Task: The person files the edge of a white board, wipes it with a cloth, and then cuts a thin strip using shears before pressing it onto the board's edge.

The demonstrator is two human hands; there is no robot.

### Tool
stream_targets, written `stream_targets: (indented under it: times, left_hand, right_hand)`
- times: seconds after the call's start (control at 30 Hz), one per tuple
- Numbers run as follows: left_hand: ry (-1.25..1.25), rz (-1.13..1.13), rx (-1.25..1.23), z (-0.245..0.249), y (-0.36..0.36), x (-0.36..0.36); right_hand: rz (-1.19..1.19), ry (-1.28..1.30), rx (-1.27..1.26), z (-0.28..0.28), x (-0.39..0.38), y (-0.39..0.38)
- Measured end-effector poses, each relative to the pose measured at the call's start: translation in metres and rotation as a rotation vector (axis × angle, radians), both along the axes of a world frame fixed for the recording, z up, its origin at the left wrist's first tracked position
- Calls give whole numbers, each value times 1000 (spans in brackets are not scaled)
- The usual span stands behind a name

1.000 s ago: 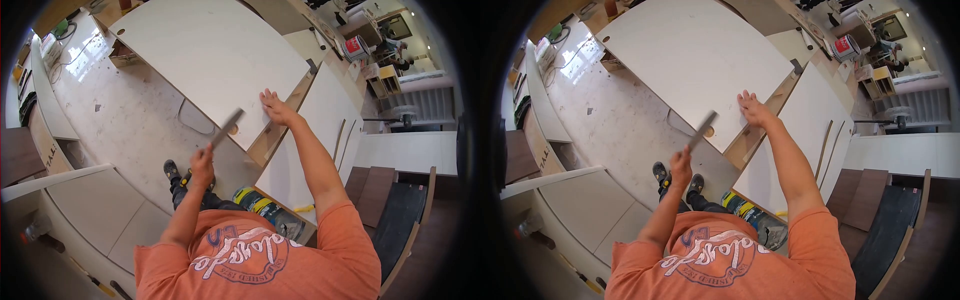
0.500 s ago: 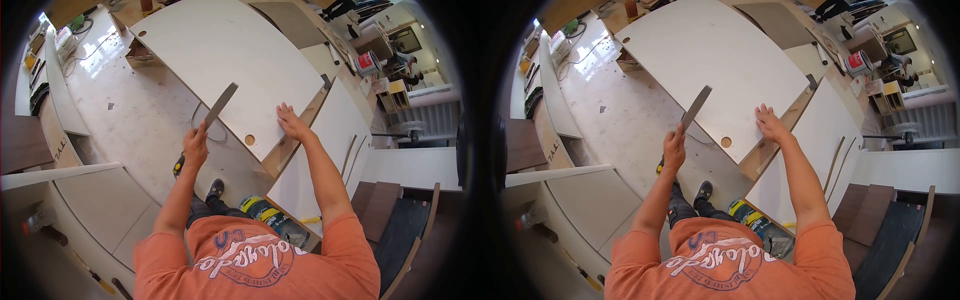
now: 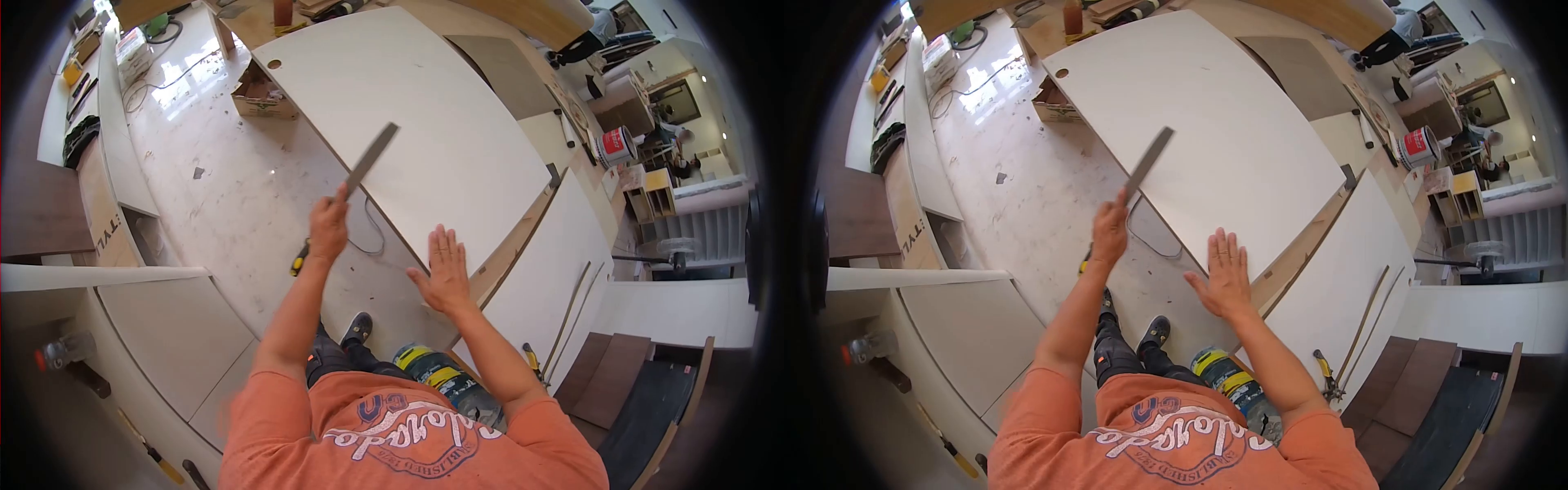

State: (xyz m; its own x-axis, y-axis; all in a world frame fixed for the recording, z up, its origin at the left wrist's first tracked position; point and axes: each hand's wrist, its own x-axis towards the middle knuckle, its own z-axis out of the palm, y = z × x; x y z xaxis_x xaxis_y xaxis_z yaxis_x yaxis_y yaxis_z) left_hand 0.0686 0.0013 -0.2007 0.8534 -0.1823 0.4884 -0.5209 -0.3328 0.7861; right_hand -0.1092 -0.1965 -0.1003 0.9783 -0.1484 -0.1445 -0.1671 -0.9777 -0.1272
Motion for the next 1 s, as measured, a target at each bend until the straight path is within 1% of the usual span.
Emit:
stream_targets:
  times: [0.07,0.1,0.2,0.27,0.3,0.33,0.4,0.5,0.53,0.6,0.7,0.73,0.77,0.8,0.87,0.93,0.97,1.0]
  left_hand:
    - [-57,-83,-6,-3,-15,-18]
    - [-73,-110,101,-5,-15,-35]
    - [-120,-145,157,-10,13,-46]
    - [16,-155,198,-36,41,-11]
    - [-3,-115,92,-44,50,15]
    - [21,-6,116,-34,56,35]
    - [-11,91,42,-17,51,67]
    - [-59,-65,3,-16,21,60]
    - [-22,-113,44,-13,15,44]
    - [-78,-149,42,1,20,28]
    - [-81,-107,83,-34,53,70]
    - [7,-76,76,-42,67,94]
    - [-53,4,30,-43,76,120]
    - [-5,76,21,-32,82,139]
    - [5,117,3,-27,81,166]
    - [-86,0,-14,-18,66,160]
    - [-80,-53,-32,-26,55,148]
    - [-43,-112,40,-19,50,131]
  right_hand:
    - [10,-6,9,-9,12,13]
    - [15,-13,12,-11,21,16]
    - [0,34,37,-7,38,13]
    - [-1,13,43,-7,45,14]
    - [-3,7,47,-7,47,16]
    - [5,-14,34,-7,53,19]
    - [25,-52,10,-7,69,25]
    - [18,2,31,-6,100,30]
    - [-5,4,57,-5,113,30]
    - [-53,8,103,-4,134,28]
    - [-104,31,47,-1,153,30]
    - [-97,22,31,0,156,32]
    - [-91,16,15,0,154,33]
    - [-84,9,-3,1,153,34]
    - [-85,14,-3,2,154,36]
    - [-85,22,-7,4,154,36]
    - [-83,23,-6,2,154,34]
    - [-81,25,-5,1,154,34]
